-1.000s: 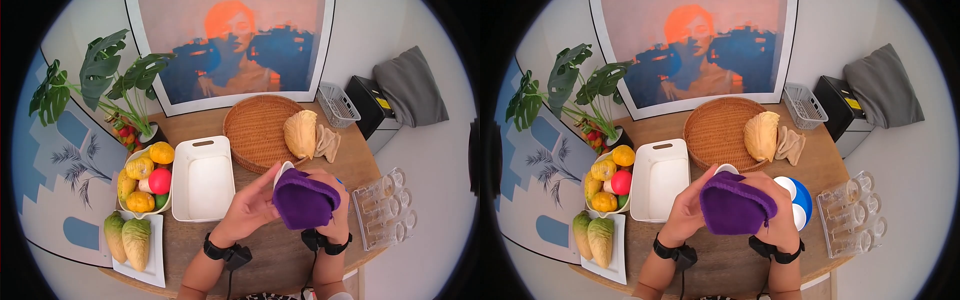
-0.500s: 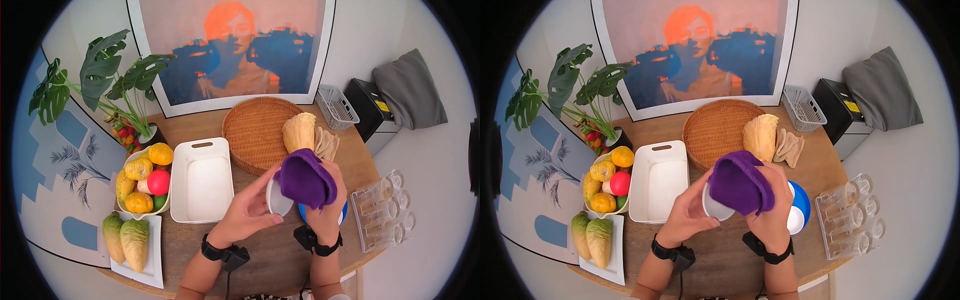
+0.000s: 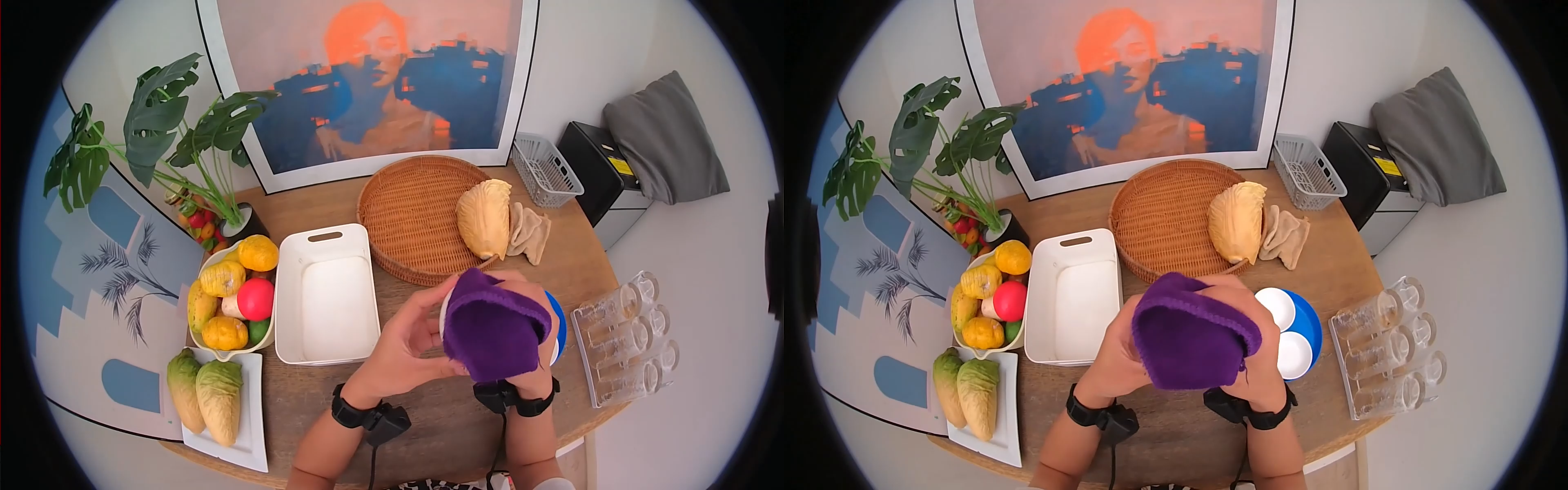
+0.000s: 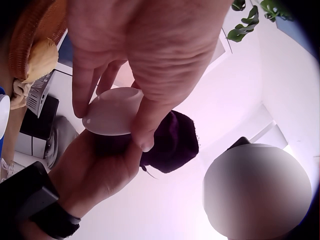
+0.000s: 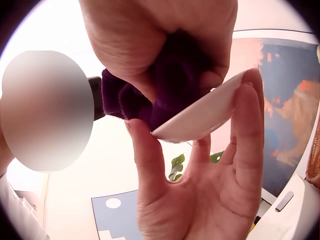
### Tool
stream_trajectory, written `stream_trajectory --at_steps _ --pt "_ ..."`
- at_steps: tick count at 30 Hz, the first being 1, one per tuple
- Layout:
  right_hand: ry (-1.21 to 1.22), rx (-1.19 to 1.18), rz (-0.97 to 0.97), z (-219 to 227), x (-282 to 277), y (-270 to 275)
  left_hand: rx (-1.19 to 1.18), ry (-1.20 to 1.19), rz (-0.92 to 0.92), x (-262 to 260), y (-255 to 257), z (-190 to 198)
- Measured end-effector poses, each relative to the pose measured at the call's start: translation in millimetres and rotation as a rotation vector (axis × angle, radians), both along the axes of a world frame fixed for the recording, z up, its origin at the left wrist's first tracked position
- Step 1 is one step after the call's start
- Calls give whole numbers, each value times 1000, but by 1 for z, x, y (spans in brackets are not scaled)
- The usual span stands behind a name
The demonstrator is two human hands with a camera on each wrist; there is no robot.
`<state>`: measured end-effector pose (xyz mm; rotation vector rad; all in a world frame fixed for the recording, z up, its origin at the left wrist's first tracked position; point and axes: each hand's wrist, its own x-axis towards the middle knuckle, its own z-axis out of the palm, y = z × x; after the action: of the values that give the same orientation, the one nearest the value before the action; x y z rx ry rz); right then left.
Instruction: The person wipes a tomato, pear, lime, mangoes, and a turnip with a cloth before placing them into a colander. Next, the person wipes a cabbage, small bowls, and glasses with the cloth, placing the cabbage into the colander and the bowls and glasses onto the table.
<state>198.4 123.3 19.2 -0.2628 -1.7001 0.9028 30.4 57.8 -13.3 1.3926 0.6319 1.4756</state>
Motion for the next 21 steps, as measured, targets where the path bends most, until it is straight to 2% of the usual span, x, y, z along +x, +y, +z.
stream_trajectory --at_steps 1,3,4,6,10,12,13,15,17,19,21 --pt "0 0 1 -1 -1 1 -35 9 -7 2 -1 0" --pt "-51 113 -210 -2 -1 5 -66 -11 -18 4 -1 -4" --pt "-51 114 -208 -5 0 8 -99 -30 -32 4 0 -5" --pt "-173 80 -390 -11 2 14 -40 -24 -13 0 1 -5" --pt "-212 84 -326 1 4 15 33 -46 55 -6 2 0" --pt "-296 74 -160 8 6 11 36 -39 80 -8 4 -2" --pt "-295 72 -158 10 8 11 38 -29 97 -8 5 -3" --pt "-262 -11 50 10 12 9 -17 -17 87 -7 2 0" --pt "-189 -25 56 9 10 7 -68 -9 72 -4 2 0" --pt "-115 -36 68 3 11 9 -62 95 -32 0 1 -3" --pt "-118 20 -80 -9 14 15 -105 92 -52 2 0 1"
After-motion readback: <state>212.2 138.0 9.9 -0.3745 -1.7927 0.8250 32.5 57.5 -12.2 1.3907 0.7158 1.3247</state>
